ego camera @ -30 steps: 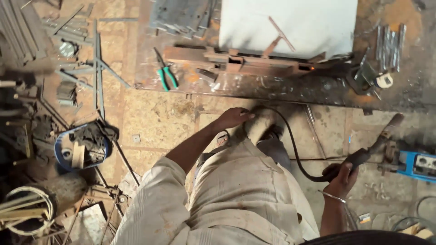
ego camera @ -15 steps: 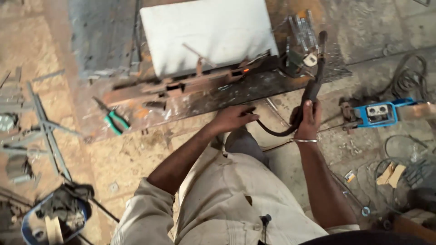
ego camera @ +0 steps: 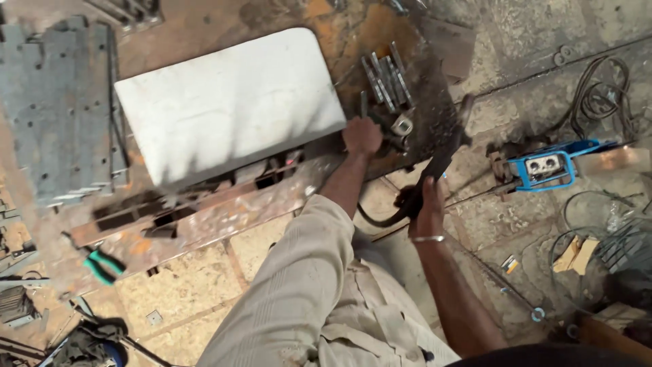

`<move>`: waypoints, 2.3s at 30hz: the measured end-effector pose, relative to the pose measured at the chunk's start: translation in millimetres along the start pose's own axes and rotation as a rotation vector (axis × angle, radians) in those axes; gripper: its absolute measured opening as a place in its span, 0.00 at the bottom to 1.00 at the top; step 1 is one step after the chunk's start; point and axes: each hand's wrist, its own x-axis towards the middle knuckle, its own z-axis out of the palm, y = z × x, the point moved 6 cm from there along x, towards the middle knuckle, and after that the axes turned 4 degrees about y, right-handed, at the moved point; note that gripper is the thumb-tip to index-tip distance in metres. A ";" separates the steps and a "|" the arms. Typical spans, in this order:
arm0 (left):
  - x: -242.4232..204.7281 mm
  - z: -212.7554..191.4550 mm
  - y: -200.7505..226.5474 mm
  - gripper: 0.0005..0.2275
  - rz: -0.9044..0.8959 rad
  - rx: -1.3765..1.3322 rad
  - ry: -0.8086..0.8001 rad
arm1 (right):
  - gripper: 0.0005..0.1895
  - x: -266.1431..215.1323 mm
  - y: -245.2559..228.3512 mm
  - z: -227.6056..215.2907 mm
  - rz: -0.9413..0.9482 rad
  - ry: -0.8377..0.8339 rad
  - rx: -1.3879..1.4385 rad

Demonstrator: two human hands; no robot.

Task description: The person is welding various metal pieces together to fabricate industrial structures.

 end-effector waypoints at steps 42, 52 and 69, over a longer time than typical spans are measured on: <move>-279.9 -458.3 -371.5 0.13 0.189 -0.641 0.695 | 0.20 -306.3 73.5 273.3 -0.256 -0.921 -0.406; -259.8 -440.1 -372.0 0.13 0.242 -0.206 0.452 | 0.19 -347.3 144.8 197.1 -0.113 -0.542 -0.232; -259.6 -425.1 -411.8 0.15 0.569 -0.010 0.004 | 0.25 -303.5 181.8 363.6 -0.465 -0.421 -0.753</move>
